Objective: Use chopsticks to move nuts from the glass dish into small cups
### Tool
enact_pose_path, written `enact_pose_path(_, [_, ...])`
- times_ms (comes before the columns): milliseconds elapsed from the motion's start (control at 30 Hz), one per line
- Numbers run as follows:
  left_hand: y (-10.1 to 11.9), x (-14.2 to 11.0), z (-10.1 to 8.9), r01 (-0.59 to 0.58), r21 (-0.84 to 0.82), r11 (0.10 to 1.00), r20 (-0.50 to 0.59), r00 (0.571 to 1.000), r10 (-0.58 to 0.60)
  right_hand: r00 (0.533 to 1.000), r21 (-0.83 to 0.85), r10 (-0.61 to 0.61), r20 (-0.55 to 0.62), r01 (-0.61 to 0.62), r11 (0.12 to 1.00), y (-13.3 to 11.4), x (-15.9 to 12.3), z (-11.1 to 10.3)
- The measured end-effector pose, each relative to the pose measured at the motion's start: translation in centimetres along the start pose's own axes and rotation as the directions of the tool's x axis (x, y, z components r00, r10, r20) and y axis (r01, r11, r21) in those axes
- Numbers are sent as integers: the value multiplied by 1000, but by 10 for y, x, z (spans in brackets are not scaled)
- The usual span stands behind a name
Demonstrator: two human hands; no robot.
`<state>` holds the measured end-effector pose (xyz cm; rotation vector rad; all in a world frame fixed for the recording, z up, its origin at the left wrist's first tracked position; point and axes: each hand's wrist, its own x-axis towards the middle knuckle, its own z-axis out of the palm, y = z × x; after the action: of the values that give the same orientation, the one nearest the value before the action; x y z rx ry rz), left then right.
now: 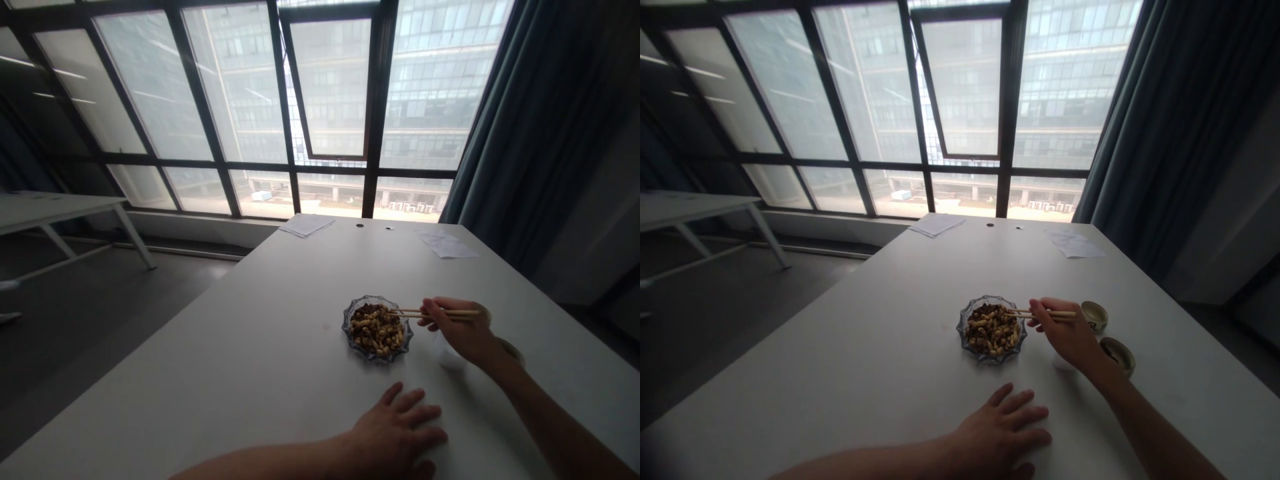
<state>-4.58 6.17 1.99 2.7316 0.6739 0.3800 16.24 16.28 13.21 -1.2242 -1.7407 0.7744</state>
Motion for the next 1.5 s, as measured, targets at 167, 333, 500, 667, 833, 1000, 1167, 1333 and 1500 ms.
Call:
enact_pose_path(167, [3, 0, -1, 24, -11, 1000, -29, 999, -24, 998, -76, -65, -2, 65, 995, -8, -4, -4])
enact_pose_path(333, [6, 1, -6, 34, -3, 999, -1, 999, -34, 994, -97, -106, -9, 105, 990, -13, -3, -12])
enact_pose_path(500, [7, 3, -7, 33, 36, 999, 11, 999, -34, 992, -132, -127, -7, 125, 983, -13, -2, -18])
enact_pose_path(667, [9, 5, -8, 43, 41, 998, 35, 998, -45, 991, -104, -130, -16, 128, 986, -11, 1, -27])
enact_pose_path(833, [8, 8, -9, 51, 23, 998, 61, 997, -52, 992, 5, -125, -18, 125, 992, -12, 3, -33])
enact_pose_path(1000, [6, 6, -8, 43, 26, 999, 64, 997, -45, 993, 23, -114, 3, 114, 993, -15, 0, -25])
enact_pose_path(1167, [1, 5, -12, 13, -3, 1000, 95, 995, -13, 989, 53, -132, 68, 128, 990, -16, -2, -16])
enact_pose_path(1333, [-5, 7, -29, -55, -53, 997, 189, 980, 64, 995, 91, -97, 14, 96, 991, -10, 2, -8])
enact_pose_path(1500, [-18, 16, -41, -119, -58, 991, 195, 972, 128, 997, 96, -77, -33, 80, 992, -2, 20, -4])
